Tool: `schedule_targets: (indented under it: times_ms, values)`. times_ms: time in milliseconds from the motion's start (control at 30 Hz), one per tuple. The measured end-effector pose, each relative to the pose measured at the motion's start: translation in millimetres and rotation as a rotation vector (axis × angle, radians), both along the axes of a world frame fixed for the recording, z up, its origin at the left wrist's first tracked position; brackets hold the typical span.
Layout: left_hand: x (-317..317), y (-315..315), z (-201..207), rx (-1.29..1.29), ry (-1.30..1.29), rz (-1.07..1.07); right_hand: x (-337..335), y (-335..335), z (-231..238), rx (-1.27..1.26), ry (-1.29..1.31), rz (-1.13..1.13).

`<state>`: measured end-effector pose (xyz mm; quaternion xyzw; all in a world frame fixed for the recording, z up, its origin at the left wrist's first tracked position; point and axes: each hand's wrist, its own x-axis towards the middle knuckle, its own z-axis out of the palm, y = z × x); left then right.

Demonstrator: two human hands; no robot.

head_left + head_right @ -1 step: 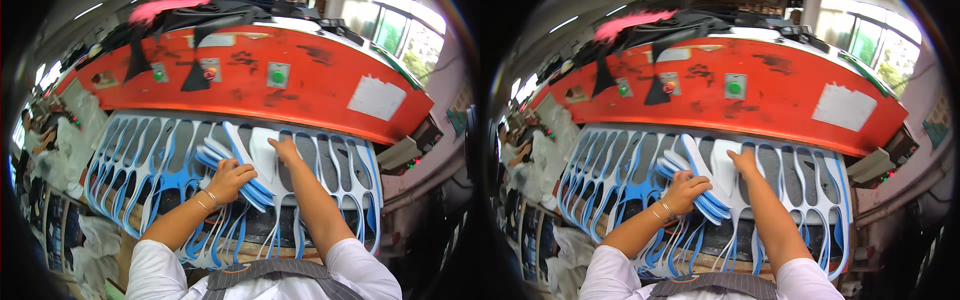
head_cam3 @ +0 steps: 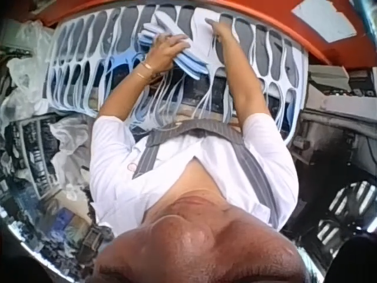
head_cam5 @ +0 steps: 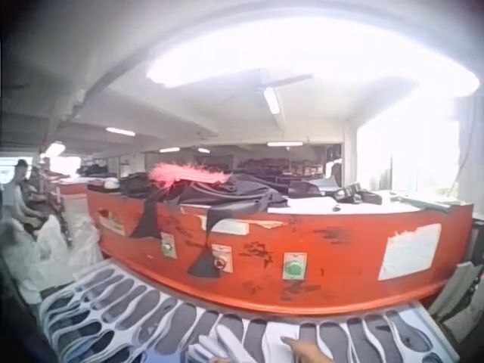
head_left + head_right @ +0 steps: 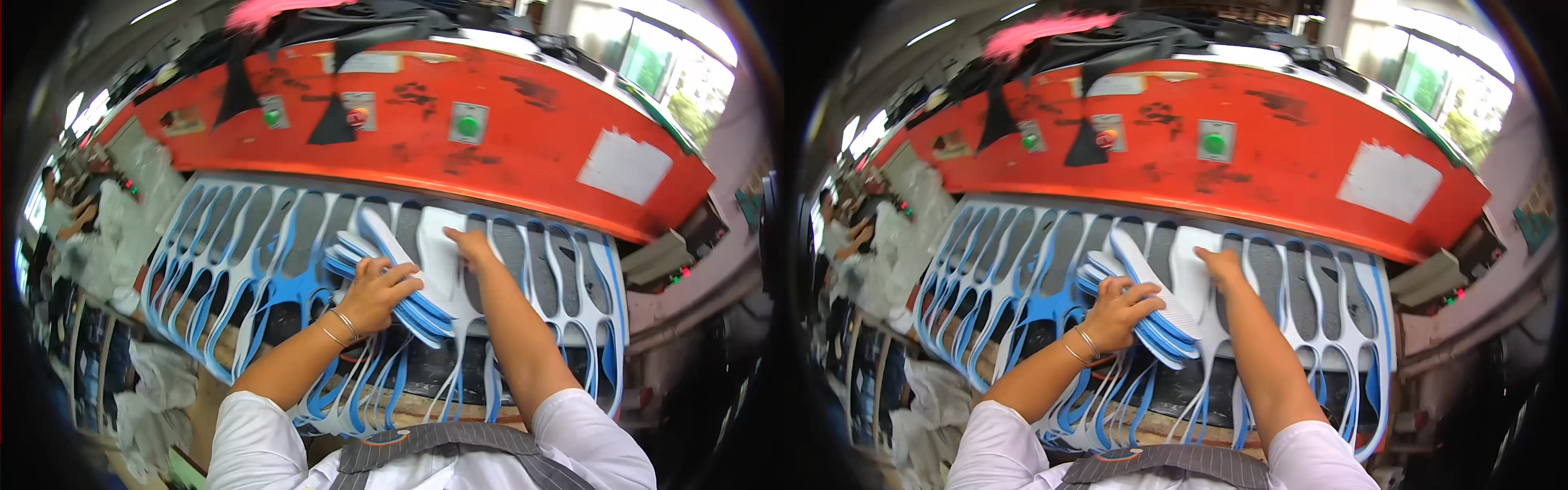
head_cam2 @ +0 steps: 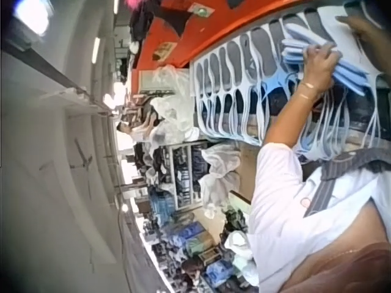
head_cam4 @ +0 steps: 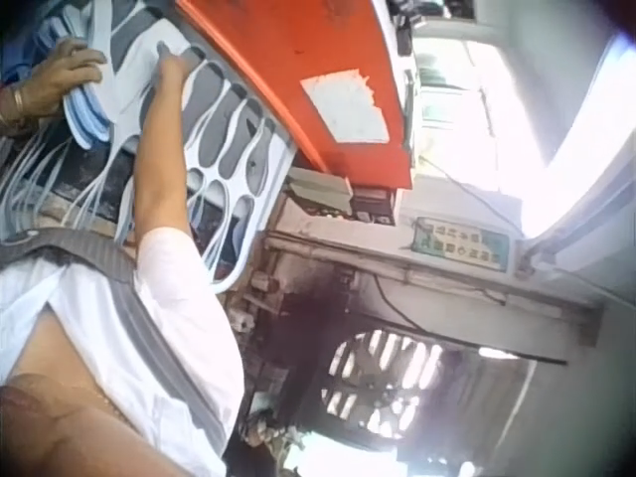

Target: Using a hydraulic press and a metal die to cut out shoe sole components from a multi-layered sheet of material.

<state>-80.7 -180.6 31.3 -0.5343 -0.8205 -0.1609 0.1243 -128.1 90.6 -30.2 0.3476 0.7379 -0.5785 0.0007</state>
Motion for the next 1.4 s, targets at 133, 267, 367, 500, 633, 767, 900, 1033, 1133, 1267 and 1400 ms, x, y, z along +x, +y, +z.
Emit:
schedule_targets:
  times_ms: [133,267,367,500,633,767,900,1033,1133,1267,1400]
  values:
    - [30.5,-19.7,32.6,0.401,0.013,0.041,-12.2,45.4,-44.9,-0.501,0.089,0.009]
    - [61.9,-14.7,63.5,0.684,-0.047,0.006,1.8,104.6,-85.9,-0.462,0.493,-0.018]
    - [92.6,-13.4,72.3,0.882,-0.173,0.085,-22.2,33.0,-61.5,-0.389,0.487,0.188]
    - [139.1,2.9,91.0,1.193,-0.811,0.005,23.2,48.0,-34.9,-0.181,0.554,0.420]
    - [162.3,36.8,78.5,1.331,-0.939,-0.021,65.5,51.8,20.0,0.024,0.677,0.550]
    - [193.6,53.6,72.6,1.483,-0.959,0.017,108.9,79.9,62.2,0.188,0.836,0.659]
    - [226.8,72.3,66.9,1.653,-0.935,0.041,179.6,27.8,128.9,-0.083,0.877,0.914]
    - [275.7,64.6,67.1,1.763,-0.897,0.024,232.4,-15.4,131.3,0.475,0.722,0.877]
    - [317.9,48.0,65.8,1.808,-0.792,0.203,268.6,-51.1,118.3,-0.691,0.539,0.868]
    - [361.6,6.8,45.3,1.950,-0.430,0.694,326.0,-117.5,119.9,-0.335,0.766,1.240]
    - [422.9,-19.2,29.0,2.015,-0.694,0.285,362.2,-163.6,85.8,-0.215,0.747,1.350]
